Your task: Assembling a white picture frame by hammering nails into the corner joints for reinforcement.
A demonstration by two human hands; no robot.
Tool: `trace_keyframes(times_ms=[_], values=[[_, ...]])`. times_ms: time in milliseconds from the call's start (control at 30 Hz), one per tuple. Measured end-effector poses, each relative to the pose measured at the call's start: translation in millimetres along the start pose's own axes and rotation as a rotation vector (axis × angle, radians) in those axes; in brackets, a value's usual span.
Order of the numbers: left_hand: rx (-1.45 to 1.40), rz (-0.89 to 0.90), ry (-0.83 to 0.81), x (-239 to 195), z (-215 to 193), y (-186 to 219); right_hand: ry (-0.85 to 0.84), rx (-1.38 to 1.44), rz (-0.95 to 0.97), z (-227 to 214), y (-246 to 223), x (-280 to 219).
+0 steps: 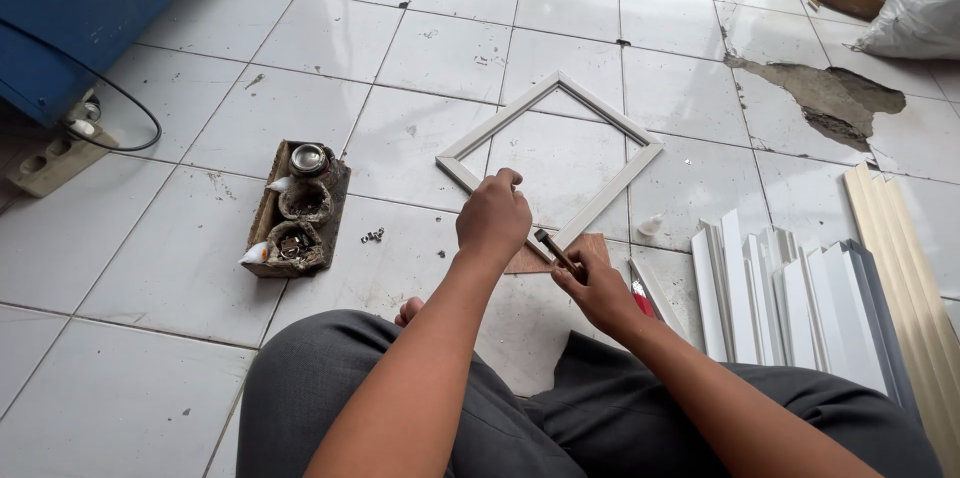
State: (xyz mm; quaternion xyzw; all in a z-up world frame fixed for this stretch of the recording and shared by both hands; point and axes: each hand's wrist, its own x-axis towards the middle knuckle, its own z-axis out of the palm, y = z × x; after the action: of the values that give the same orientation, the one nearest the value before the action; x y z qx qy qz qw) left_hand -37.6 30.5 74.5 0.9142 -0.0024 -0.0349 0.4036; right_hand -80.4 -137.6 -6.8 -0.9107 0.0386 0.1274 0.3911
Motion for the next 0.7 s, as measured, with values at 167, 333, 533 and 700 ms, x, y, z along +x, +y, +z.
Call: trace_keyframes(times_ms=[167, 333, 533, 700], values=[[0.254, 0.093, -0.256, 5, 61, -36, 0.25, 0.071, 0.119, -18, 52, 1], [0.541, 0.237, -0.48, -6, 117, -56, 0.296, 0.043, 0.1, -15, 29, -3], [0.62, 0.191, -0.551, -6, 129, -58, 0.14, -0.125, 0.026, -21, -12, -27], [0.589, 0.114, -0.57, -3, 128, -54, 0.15, -0.227, 0.015, -17, -3, -20]])
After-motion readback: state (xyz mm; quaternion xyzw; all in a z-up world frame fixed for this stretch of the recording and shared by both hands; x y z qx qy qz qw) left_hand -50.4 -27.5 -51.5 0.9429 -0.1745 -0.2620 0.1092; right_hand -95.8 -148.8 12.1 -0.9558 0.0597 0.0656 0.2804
